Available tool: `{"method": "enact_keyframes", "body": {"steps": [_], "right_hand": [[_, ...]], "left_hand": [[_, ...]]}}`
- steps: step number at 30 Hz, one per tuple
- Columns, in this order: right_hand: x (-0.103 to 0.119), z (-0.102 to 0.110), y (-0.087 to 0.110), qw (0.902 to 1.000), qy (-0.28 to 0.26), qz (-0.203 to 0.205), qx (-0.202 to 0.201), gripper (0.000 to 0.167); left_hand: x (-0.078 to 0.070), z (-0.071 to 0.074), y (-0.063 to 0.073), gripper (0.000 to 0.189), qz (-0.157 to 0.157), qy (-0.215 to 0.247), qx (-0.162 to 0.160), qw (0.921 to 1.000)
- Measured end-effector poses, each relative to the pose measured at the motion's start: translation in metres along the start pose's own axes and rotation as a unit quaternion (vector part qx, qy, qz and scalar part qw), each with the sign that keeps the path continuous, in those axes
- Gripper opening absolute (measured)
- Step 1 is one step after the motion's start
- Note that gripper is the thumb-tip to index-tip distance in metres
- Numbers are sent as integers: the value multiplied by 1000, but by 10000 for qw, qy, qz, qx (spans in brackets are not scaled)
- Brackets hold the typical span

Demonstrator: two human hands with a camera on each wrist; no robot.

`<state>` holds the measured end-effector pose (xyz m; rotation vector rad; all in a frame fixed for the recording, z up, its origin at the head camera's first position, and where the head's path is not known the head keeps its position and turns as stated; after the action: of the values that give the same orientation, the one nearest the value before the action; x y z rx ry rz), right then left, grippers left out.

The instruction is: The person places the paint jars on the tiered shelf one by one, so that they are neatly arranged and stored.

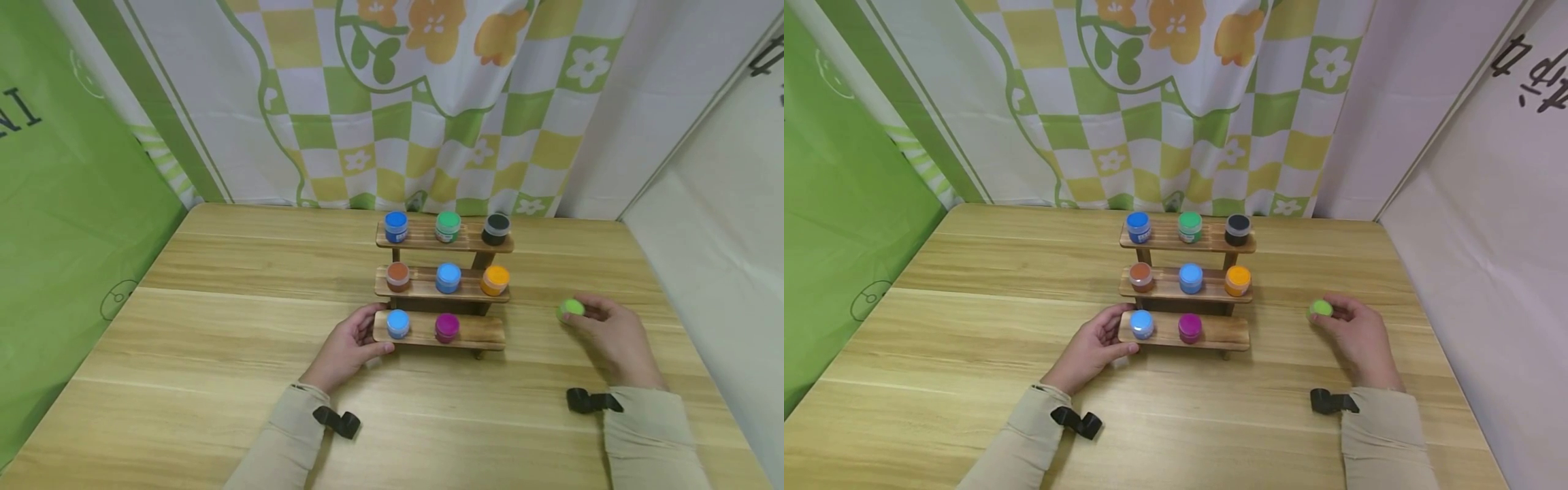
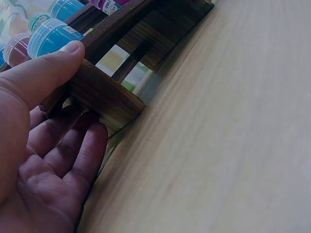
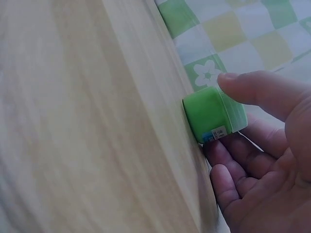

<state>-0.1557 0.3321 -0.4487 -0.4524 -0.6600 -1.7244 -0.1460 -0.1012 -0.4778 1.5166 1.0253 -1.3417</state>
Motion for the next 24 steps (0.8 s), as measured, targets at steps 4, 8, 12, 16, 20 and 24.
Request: {"method": "enact_keyframes", "body": {"steps": [4,8,12,16,20,24], "right_hand": [[2,1,1,10000,52,70,-26,73],[3,2,2,9999,34,85,-97,73],[4,2,1,9999,-7,61,-124,73],[6,2,0,9999,74,141,-39,76],[9,2,1,9996,119,238,96,79],[12,2,2,9993,-28,311,189,79]], "left_hand": [[-1,0,0,70,-68,-7,42,10000],[-2,0,1,72,-89,7,106,9999],[-2,0,0,71,-67,38,75,9999],[-2,-1,1,71,-49,32,16,10000],[-2,-1,0,70,-48,14,1,10000],[-2,0,0,70,-55,20,6,10000]]}}
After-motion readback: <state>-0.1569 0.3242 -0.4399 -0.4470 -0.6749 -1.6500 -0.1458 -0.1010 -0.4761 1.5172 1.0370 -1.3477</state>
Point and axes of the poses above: each hand's wrist, its own y-axis away from the middle knuckle, its own z-axis out of the back of the hand, x = y × z, the point moved 3 cm from there along -y, towards the middle knuckle, and after that the axes turned 11 degrees about y, right-handed, at the moved point
